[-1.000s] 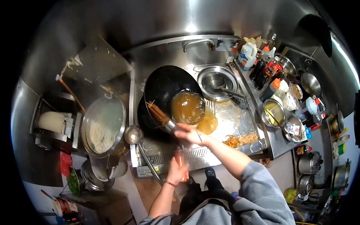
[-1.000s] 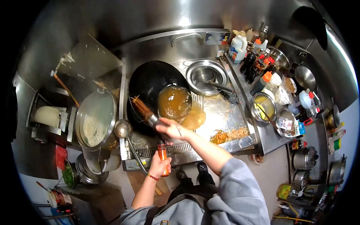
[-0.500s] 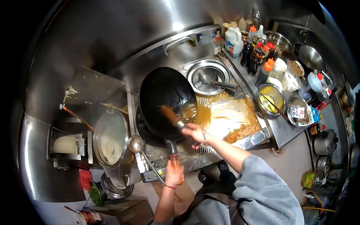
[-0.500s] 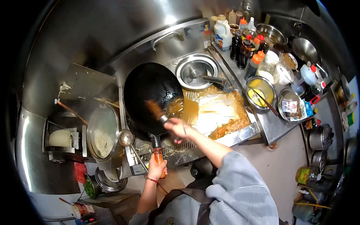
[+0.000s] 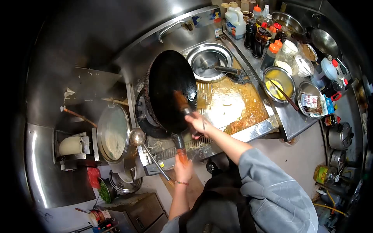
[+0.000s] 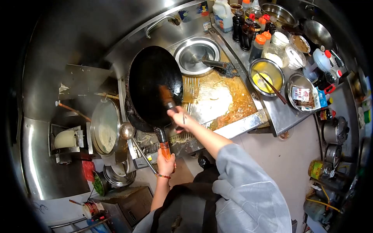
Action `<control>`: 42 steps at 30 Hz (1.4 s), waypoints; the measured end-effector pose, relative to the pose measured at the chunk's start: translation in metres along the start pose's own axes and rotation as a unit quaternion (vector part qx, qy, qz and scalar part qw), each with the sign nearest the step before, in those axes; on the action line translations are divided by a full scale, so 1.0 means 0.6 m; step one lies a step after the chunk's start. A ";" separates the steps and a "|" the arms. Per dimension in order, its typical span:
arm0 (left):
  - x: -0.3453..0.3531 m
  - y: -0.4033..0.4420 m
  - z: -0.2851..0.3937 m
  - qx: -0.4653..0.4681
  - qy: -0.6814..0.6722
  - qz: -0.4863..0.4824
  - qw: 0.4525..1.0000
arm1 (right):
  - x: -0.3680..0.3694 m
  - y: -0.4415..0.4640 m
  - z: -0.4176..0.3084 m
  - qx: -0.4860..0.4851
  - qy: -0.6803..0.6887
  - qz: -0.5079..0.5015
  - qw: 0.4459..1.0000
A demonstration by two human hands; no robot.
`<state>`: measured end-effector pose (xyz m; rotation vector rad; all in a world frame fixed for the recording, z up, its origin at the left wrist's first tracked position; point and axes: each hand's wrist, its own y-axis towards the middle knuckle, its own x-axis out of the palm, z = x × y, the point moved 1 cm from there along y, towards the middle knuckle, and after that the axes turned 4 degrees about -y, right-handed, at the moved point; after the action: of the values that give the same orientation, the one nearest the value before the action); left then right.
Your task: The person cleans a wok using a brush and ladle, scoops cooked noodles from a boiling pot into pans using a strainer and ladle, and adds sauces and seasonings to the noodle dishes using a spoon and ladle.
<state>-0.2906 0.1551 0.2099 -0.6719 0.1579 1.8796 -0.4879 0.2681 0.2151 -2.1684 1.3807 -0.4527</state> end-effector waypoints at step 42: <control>-0.069 0.035 -0.021 -0.116 -0.304 -0.103 0.940 | -0.120 -0.196 0.305 -0.145 -0.270 0.182 0.934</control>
<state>-0.2940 0.1077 0.2165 -0.2219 -0.5216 1.8281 -0.3343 0.4189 0.1369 -1.9640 1.5326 0.4823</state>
